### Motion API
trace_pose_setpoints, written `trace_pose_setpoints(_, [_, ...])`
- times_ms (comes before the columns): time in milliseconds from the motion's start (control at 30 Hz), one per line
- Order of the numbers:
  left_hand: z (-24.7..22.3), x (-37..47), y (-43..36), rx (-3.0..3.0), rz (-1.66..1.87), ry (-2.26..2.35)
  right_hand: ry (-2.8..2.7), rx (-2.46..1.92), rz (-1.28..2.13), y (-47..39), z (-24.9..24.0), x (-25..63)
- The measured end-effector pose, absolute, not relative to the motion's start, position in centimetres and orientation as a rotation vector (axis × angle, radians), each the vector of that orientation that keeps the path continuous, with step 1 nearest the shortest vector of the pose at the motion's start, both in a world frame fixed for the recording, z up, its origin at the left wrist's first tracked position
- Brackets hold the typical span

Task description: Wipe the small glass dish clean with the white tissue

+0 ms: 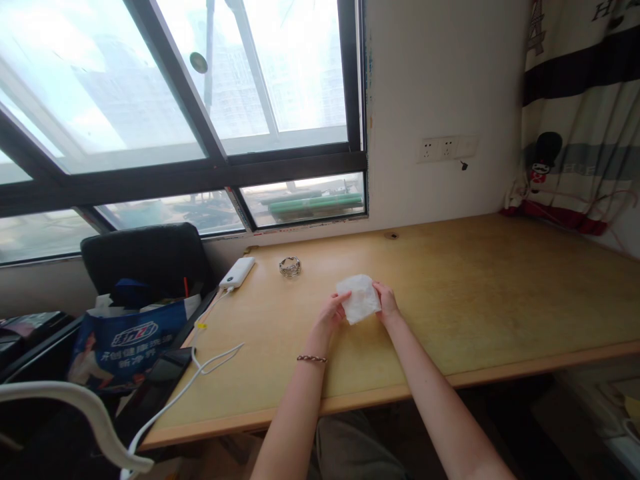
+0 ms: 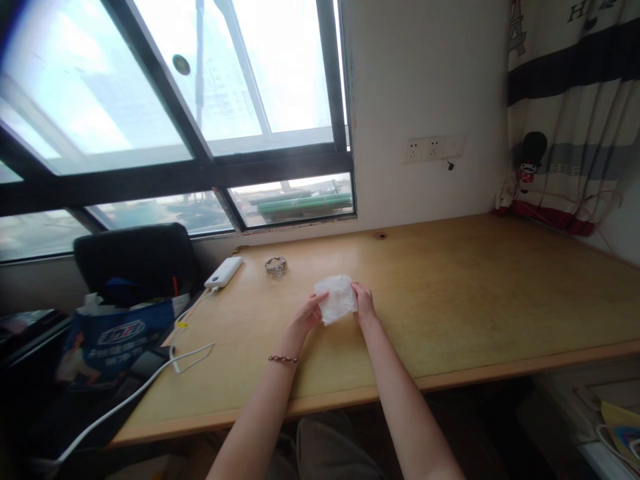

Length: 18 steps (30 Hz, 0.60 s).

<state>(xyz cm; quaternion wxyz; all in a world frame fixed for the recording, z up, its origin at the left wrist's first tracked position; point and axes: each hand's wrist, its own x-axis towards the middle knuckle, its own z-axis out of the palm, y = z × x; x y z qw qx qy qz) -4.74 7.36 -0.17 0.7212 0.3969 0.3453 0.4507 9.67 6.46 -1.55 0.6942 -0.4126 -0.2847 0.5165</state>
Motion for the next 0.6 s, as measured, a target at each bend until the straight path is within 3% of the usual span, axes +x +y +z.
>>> trace_pose_setpoints(167, [-0.4, -5.3, 7.9, 0.850, 1.017, 0.833, -0.570, -1.008, 1.133, 6.8, -1.7, 9.7])
trace_pose_setpoints(400, [-0.2, -5.7, 8.3, 0.808, 1.051, 0.874, -0.685, -0.943, 1.384, 6.2, -1.7, 9.7])
trace_pose_setpoints(600, [-0.7, -6.3, 8.5, 0.908, 0.888, 0.978, -0.601, -0.933, 1.265, 6.7, -2.1, 9.8])
